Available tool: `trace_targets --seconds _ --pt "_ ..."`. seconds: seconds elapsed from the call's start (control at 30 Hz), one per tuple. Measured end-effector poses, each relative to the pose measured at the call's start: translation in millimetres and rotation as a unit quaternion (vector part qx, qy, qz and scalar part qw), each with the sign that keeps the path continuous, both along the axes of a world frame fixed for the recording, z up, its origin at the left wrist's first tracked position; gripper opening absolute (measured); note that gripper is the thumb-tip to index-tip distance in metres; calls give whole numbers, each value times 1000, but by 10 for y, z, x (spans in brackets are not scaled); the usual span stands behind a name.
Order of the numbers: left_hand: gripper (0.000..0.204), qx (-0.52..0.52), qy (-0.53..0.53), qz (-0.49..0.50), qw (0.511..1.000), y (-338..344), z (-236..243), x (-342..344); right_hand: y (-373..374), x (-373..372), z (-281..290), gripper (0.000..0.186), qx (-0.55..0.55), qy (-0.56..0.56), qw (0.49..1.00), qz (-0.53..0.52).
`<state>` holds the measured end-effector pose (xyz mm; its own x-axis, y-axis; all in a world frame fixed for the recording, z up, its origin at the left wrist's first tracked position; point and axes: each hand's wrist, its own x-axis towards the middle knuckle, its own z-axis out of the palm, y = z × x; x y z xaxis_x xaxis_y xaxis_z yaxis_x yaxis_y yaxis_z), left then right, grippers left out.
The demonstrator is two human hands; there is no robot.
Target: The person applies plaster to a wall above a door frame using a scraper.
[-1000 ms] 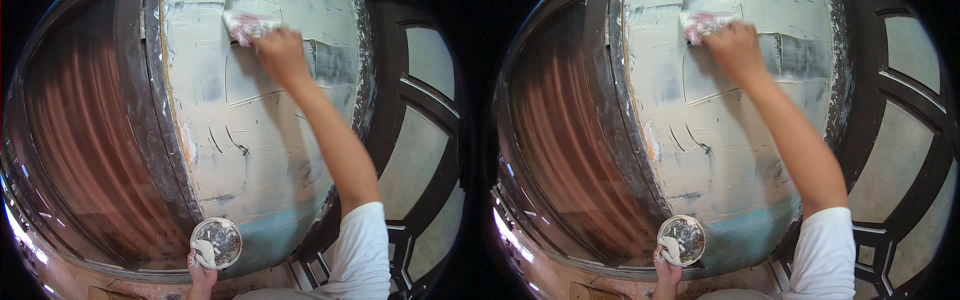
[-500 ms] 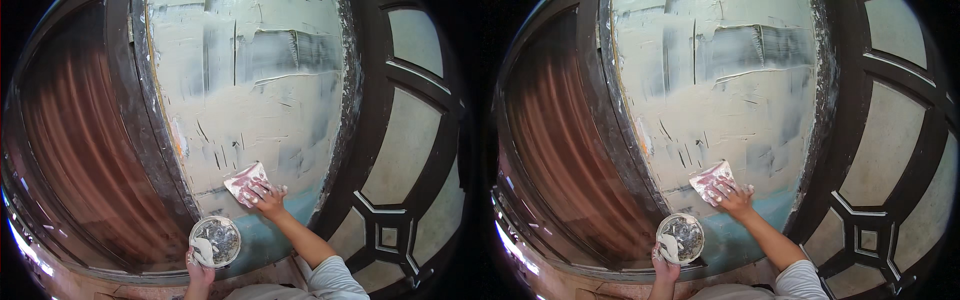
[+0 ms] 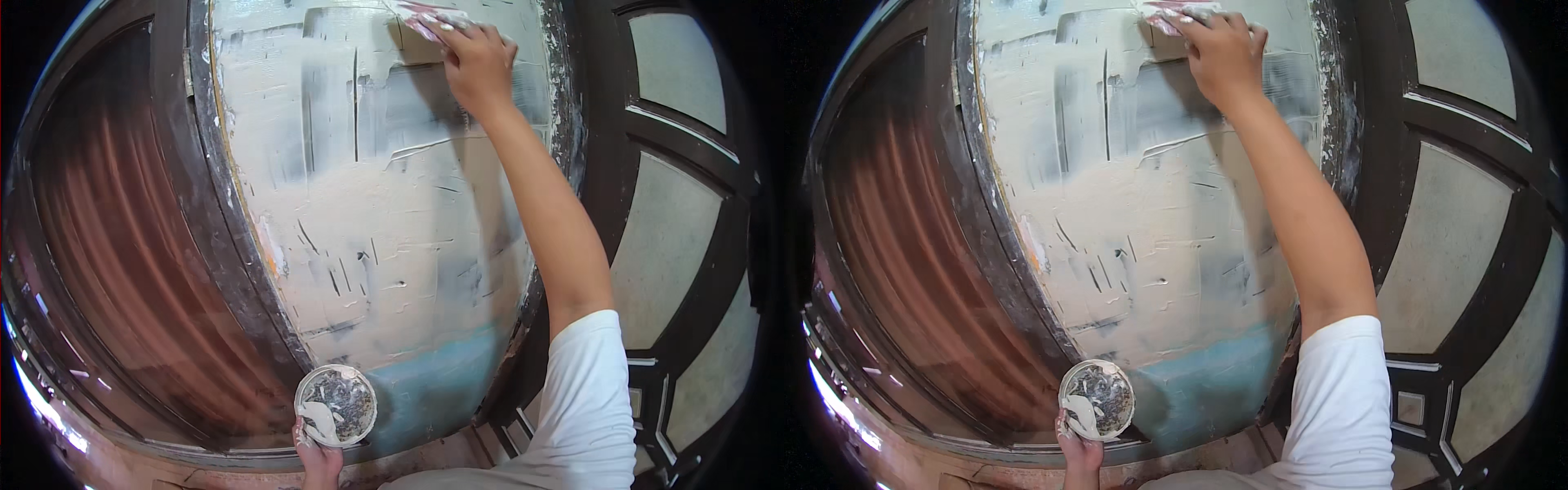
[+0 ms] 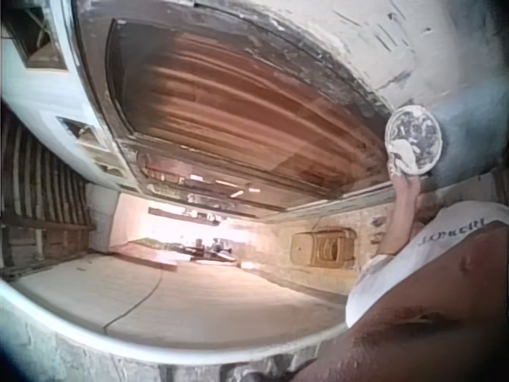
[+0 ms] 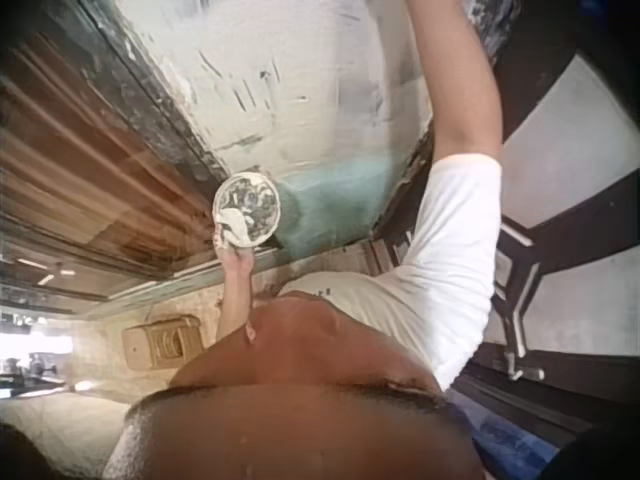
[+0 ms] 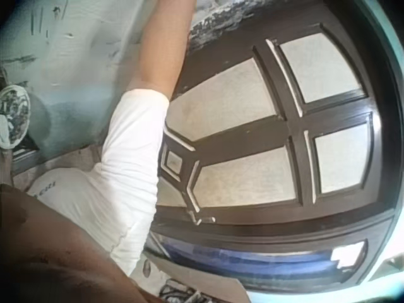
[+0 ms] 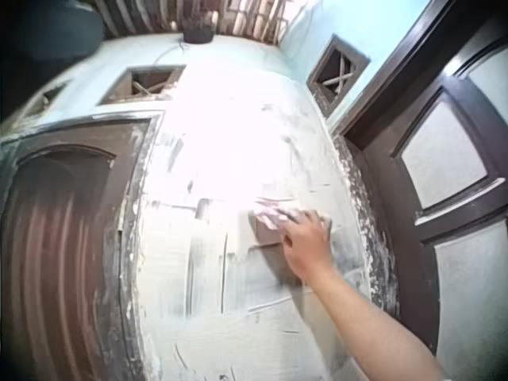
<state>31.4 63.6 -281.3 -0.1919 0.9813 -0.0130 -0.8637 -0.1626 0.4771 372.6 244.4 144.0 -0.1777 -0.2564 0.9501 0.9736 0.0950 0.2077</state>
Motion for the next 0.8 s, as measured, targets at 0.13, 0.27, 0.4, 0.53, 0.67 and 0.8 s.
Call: trace_targets --seconds 0.13,0.27,0.4,0.53,0.67,0.8 --pt "36 -1 -1 12 1000 8 -115 234 217 -78 -414 37 -67 1 998 10" --pt "38 -26 9 48 998 -54 -114 433 251 -236 -1778 37 -126 -29 989 66" --pt "33 -29 4 24 999 -71 -161 674 117 -151 -3216 35 -213 -28 975 50" --pt "33 -62 -3 22 998 -72 -270 814 -159 -111 -3950 36 -242 -23 964 107" --pt "32 -41 15 31 999 -108 -199 946 -499 86 -4071 35 -327 0 907 266" --pt "31 -33 7 40 999 -77 -212 1027 -800 54 -3992 21 -390 292 674 555"
